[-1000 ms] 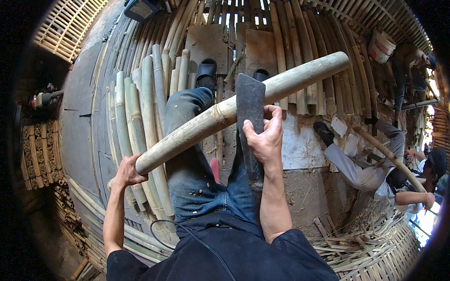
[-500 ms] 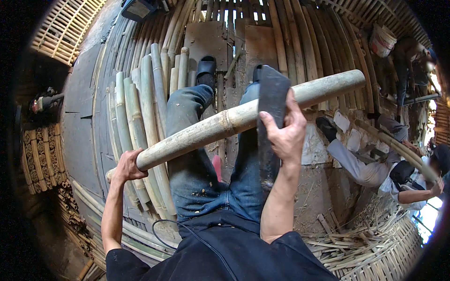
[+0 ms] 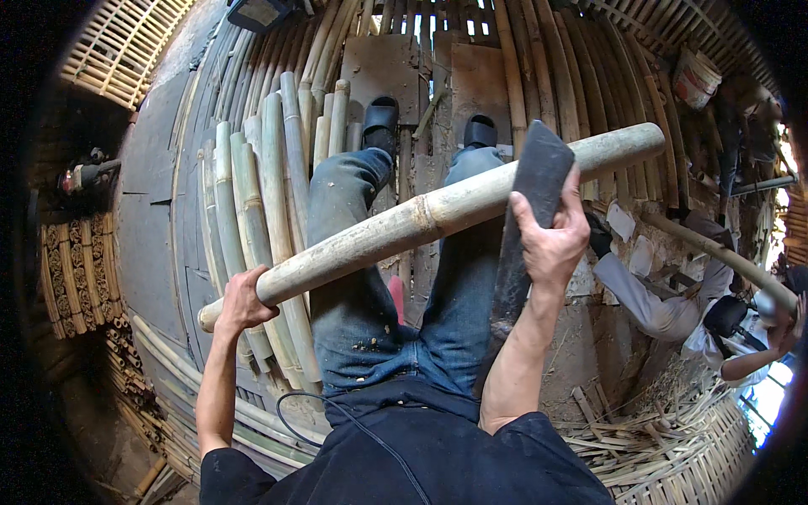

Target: The person is using a large cleaver to scrape and shape the surface of a bamboo pole.

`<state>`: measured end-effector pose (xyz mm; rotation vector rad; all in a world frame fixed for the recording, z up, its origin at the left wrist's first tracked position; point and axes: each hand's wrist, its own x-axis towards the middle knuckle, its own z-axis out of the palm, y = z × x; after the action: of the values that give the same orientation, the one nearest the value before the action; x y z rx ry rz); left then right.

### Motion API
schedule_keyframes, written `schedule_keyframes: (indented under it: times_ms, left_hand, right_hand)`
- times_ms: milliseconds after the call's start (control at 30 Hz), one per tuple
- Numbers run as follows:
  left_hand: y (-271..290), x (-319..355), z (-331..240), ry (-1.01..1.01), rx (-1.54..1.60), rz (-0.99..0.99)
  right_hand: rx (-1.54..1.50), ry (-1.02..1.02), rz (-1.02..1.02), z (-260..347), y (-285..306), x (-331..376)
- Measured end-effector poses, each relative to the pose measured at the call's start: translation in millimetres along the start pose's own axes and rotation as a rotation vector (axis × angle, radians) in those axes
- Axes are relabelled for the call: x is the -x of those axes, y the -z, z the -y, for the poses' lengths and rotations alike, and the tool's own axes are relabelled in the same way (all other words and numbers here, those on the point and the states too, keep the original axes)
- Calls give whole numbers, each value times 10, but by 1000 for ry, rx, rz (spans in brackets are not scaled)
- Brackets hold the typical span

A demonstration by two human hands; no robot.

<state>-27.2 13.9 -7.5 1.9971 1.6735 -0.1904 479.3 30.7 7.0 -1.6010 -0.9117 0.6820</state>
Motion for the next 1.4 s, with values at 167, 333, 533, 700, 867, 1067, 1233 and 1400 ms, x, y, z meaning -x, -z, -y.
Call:
schedule_keyframes:
  times_ms: [167, 333, 533, 700, 867, 1067, 1233, 1400]
  left_hand:
    - [178, -118, -129, -12, 12, 93]
    - [160, -96, 45, 1, -10, 110]
    - [136, -88, 58, -22, 35, 105]
    - [162, -150, -18, -42, 0, 66]
    - [195, -131, -61, -4, -59, 135]
    - [121, -33, -15, 9, -43, 104]
    - [166, -61, -52, -5, -17, 98]
    - [173, -149, -85, -45, -45, 84]
  right_hand:
    - [241, 289, 20, -7, -290, 183]
    - [129, 70, 295, 304, -763, 531]
    - [119, 56, 1, 105, -180, 131]
    - [244, 132, -140, -81, 181, 21]
    - [118, -4, 267, 242, -756, 566]
    - [-54, -48, 285, 66, -623, 454]
    - [100, -22, -41, 108, -90, 132]
    - [107, 197, 143, 54, -731, 530]
